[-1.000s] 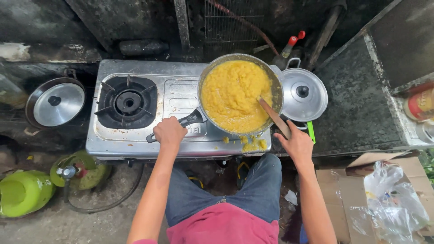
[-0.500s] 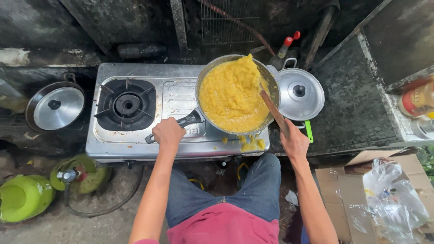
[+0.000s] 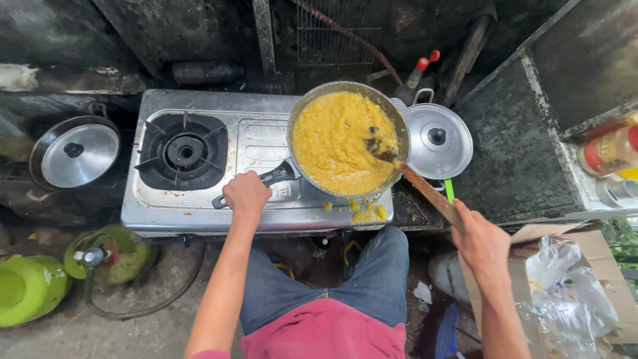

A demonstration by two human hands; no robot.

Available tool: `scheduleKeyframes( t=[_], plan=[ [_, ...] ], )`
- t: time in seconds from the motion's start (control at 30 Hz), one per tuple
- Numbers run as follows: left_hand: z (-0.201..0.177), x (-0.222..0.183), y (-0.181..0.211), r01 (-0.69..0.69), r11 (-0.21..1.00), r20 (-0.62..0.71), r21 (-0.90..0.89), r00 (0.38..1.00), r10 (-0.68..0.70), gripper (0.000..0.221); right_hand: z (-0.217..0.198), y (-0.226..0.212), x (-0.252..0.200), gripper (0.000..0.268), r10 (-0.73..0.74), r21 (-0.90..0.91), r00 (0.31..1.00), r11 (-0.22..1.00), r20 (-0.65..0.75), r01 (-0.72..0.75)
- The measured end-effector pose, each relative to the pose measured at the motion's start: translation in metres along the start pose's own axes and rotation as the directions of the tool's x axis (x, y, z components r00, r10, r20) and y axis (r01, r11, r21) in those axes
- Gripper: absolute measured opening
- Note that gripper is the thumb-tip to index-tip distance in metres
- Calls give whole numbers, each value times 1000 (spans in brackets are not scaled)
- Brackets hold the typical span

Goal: Stirring a thick yellow mixture in a pan on a gas stove using a wooden spatula.

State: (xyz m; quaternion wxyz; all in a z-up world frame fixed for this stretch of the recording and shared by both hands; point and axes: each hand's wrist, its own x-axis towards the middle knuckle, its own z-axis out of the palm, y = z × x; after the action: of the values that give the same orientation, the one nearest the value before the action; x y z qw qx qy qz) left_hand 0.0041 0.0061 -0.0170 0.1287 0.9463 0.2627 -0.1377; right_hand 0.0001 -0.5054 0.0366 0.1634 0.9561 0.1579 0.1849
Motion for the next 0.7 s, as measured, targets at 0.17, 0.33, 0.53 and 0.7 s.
scheduleKeyframes(
  t=[0.17, 0.33, 0.53, 0.7],
  plan=[
    [-5, -2, 2, 6, 1000, 3, -4, 1000, -6, 29, -28, 4, 28, 64, 185, -53, 896, 982, 404, -179],
    [2, 0, -1, 5, 1000, 4, -4, 1000, -5, 29, 32, -16, 73, 51, 83, -88, 981, 994, 177, -68],
    [12, 8, -3, -10, 1000, -58, -27, 998, 9, 32, 126, -20, 87, 62, -48, 262, 999, 964, 6, 44],
    [2, 0, 1, 8, 1000, -11, 8, 1000, -8, 29, 126, -29, 76, 57, -136, 260, 959, 945, -248, 201]
  ],
)
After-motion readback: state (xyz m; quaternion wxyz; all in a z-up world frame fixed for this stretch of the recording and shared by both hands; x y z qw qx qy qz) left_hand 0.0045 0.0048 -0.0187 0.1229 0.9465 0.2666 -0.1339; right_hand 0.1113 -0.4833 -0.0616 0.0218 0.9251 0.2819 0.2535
